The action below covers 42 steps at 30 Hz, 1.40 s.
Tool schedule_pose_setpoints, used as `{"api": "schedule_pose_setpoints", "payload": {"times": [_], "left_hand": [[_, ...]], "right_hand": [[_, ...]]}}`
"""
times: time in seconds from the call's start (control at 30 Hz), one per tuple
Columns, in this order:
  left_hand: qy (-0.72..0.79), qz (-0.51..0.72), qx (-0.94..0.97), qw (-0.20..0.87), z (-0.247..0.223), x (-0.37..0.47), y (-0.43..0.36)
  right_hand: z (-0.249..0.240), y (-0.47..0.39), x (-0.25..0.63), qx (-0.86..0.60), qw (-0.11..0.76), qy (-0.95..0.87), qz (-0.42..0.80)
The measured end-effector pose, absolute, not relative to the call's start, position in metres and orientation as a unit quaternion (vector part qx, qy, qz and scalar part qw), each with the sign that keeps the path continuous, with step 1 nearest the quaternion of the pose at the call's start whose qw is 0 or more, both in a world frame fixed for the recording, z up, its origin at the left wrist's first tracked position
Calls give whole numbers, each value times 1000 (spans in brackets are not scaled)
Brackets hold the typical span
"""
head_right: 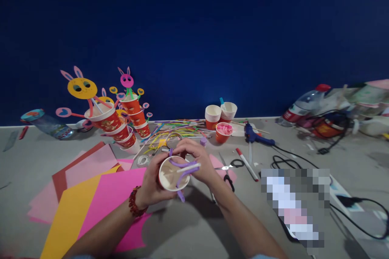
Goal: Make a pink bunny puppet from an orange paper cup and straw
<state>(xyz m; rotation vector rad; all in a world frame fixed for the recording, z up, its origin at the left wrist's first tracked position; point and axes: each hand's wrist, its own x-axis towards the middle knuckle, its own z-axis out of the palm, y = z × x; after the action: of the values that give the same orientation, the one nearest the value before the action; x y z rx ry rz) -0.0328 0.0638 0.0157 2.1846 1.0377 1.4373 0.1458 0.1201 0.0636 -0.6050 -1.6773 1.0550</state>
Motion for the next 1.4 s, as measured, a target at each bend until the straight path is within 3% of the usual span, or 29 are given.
{"api": "schedule_pose_setpoints", "payload": {"times": [0.3, 0.43, 0.7, 1.4], "left_hand": [[365, 507, 774, 101, 24, -43, 68], [353, 535, 766, 58, 24, -53, 72], [342, 557, 756, 16, 31, -56, 73], [344, 576, 740, -40, 40, -50, 72]], "right_hand": [[68, 125, 163, -270, 459, -684, 498], [76, 128, 180, -258, 474, -706, 459], [92, 115, 187, -158, 384, -834, 364], [86, 104, 167, -117, 379, -837, 377]]}}
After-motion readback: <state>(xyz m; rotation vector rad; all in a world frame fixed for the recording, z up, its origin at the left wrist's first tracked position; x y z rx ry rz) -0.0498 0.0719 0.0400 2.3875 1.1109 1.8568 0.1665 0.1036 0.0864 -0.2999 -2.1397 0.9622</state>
